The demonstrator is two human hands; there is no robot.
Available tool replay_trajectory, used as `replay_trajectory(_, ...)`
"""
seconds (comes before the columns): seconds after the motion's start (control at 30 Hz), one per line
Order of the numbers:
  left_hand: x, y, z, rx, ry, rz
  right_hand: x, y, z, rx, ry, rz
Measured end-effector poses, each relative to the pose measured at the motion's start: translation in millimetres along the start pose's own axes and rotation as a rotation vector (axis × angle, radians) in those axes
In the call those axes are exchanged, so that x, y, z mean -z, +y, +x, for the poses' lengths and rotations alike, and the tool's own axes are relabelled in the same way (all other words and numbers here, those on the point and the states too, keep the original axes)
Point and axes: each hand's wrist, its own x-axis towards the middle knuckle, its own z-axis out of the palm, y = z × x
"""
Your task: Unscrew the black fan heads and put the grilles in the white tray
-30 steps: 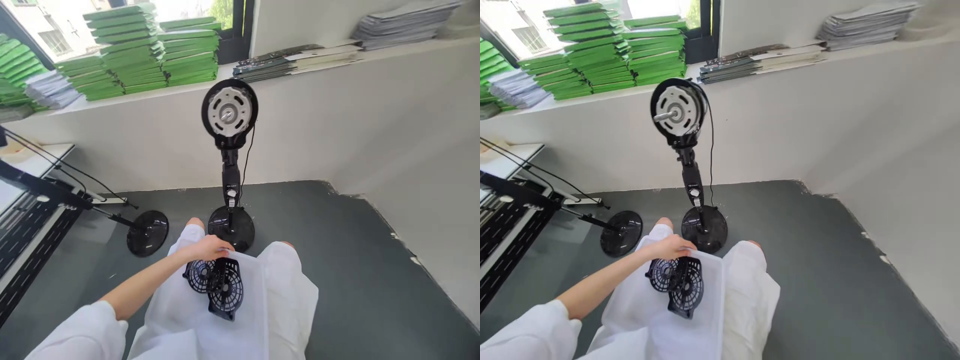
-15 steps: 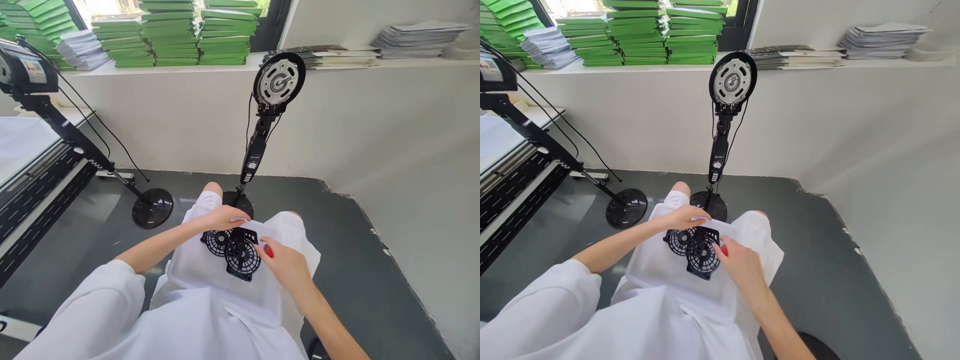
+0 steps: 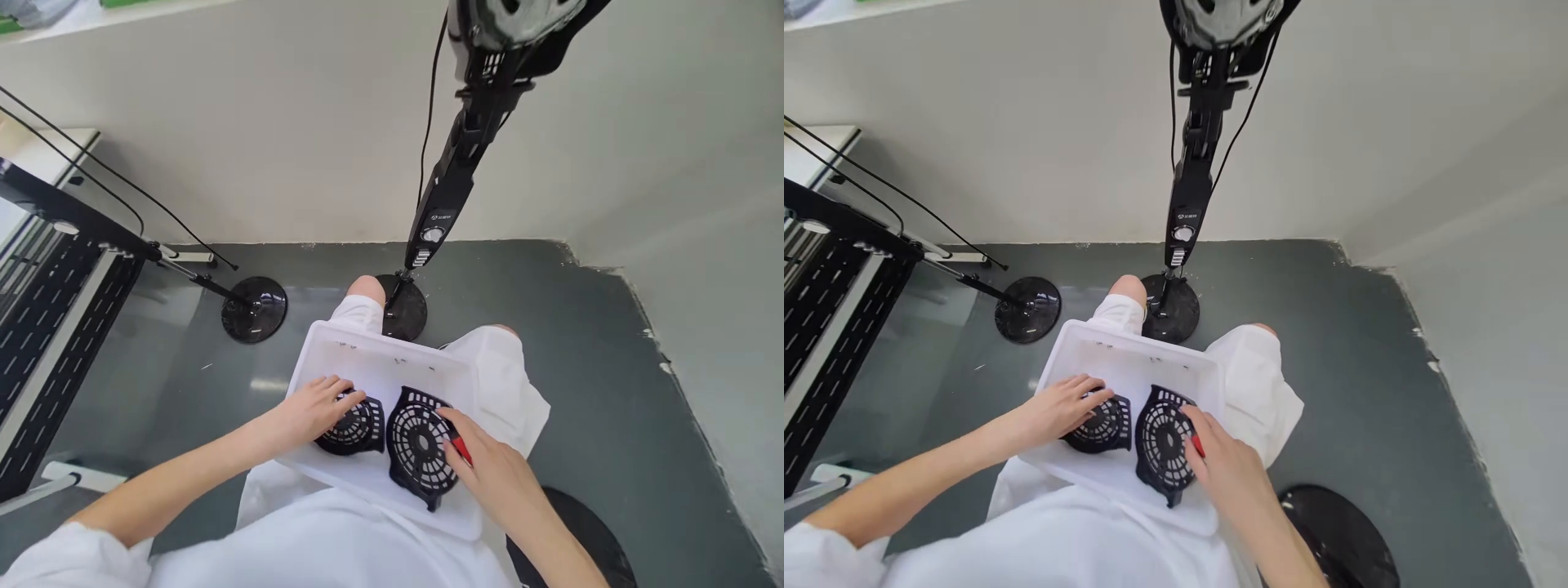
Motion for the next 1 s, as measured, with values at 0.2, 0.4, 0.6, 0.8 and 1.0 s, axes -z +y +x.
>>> replay_trajectory(0.2,26.7,3,3,-0.01,0.048,-0.147,29,10,11,-0.081,-0.209,-0.131)
replay_trajectory(0.4,31.6,-4,9,-0.233,0.076,-0.21,37,-1,30,-0.013,-0.324,-0.191)
replay_trajectory(0.6,35.4,-35,9,-0.106,0.228,-0.369,31,-2,37,0.043,-0.292,-0.201)
replay_trajectory(0.8,35.5,-38,38,-0.015,-0.048,-0.124,26,-4,54,0.144,-0.078,-0.288)
replay_trajectory(1.0,18.1,-31,69,-0.027,0.012,0.098,9,-26,79,0.282,0.014,-0.3)
